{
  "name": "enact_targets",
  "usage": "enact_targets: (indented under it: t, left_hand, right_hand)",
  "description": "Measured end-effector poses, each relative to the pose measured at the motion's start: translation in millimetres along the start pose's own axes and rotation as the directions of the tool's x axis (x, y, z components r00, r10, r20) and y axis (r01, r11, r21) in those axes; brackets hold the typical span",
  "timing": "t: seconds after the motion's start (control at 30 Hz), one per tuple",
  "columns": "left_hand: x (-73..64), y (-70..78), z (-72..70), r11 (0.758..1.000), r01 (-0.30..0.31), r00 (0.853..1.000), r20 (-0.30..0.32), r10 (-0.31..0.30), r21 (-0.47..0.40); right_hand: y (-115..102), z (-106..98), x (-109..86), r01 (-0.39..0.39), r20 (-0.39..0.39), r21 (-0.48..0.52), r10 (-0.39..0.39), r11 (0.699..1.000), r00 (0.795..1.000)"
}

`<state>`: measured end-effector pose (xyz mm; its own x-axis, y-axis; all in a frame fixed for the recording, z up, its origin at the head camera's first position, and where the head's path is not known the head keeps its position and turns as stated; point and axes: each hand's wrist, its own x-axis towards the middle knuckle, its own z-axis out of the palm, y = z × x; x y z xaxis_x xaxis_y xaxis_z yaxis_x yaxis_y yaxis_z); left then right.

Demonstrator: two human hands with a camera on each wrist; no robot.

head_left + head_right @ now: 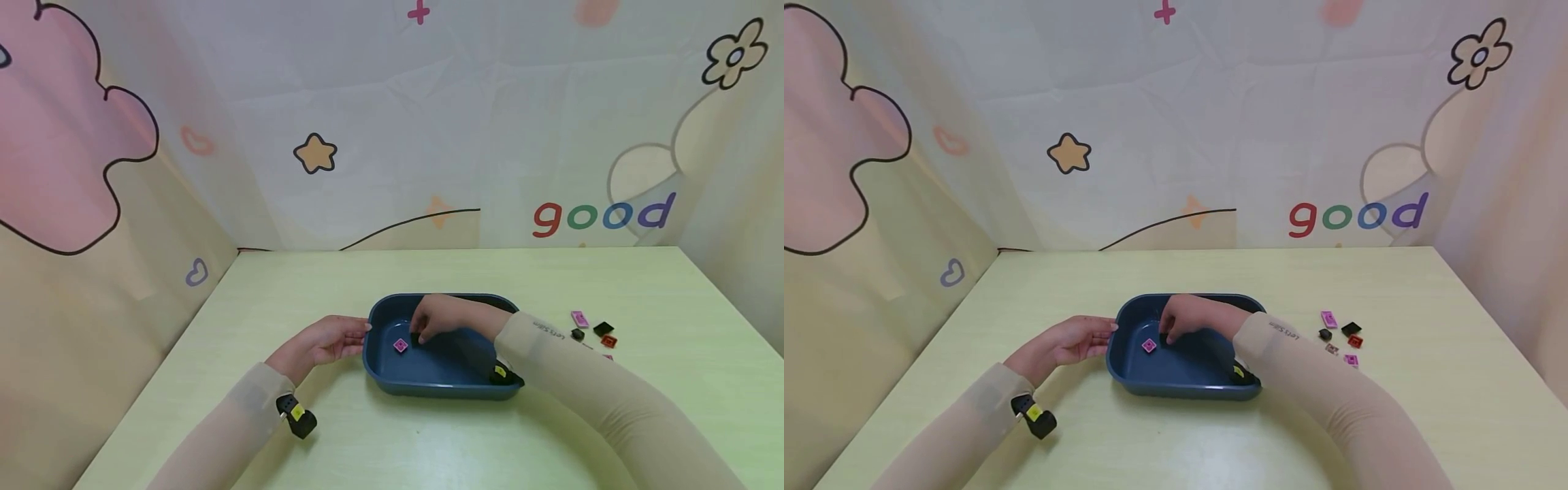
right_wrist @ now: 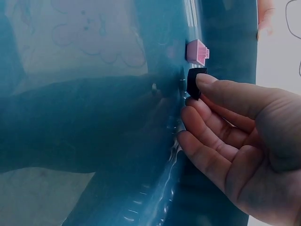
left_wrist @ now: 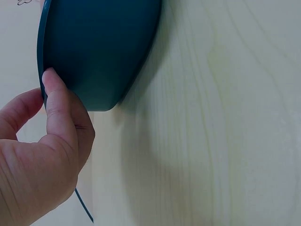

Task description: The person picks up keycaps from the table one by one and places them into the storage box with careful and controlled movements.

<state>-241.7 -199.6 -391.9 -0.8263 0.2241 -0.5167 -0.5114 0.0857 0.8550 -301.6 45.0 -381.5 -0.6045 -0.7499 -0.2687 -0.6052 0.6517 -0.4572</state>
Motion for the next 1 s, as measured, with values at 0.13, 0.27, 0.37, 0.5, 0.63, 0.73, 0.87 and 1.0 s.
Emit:
enact_targets:
  t: [0.13,0.27,0.37,0.5,0.63,0.73,0.87,1.0]
  left_hand:
    - [-0.4,-0.3,-0.1,1.0,-0.005,1.0,0.001,0.005,-0.002]
    - [-0.9,-0.3,-0.3,1.0,-0.004,1.0,0.008,0.004,-0.01]
    - [-1.1,0.0,-0.2,1.0,-0.001,1.0,0.008,0.001,-0.012]
    - [-0.7,0.3,-0.1,1.0,-0.001,1.0,0.003,0.001,-0.01]
    - [-0.9,0.5,0.1,1.0,0.0,1.0,0.0,0.0,-0.005]
    - [-1.8,1.0,0.5,1.0,0.003,1.0,-0.003,-0.003,-0.004]
    - [-2.8,1.5,1.0,1.0,0.007,1.0,-0.009,-0.008,-0.008]
    - [-2.7,1.5,1.0,1.0,0.009,1.0,-0.011,-0.009,-0.011]
  right_hand:
    - [-2.1,1.1,0.9,-0.001,0.0,-0.008,0.001,1.0,1.0]
    - [-3.2,2.0,0.5,-0.015,0.005,-0.005,0.015,1.0,1.0]
    - [-3.5,2.6,0.2,-0.03,0.007,0.002,0.03,1.0,1.0]
    - [-2.8,3.7,1.0,-0.031,0.004,0.0,0.031,1.0,1.0]
    - [-2.7,4.2,1.6,-0.032,0.005,0.0,0.032,0.999,0.999]
    - [-3.1,4.1,1.7,-0.032,0.005,-0.001,0.032,0.999,0.999]
    - [-3.2,4.3,2.0,-0.03,0.005,-0.002,0.03,1.0,1.0]
    - [-2.8,4.3,2.5,-0.025,0.008,-0.007,0.025,1.0,1.0]
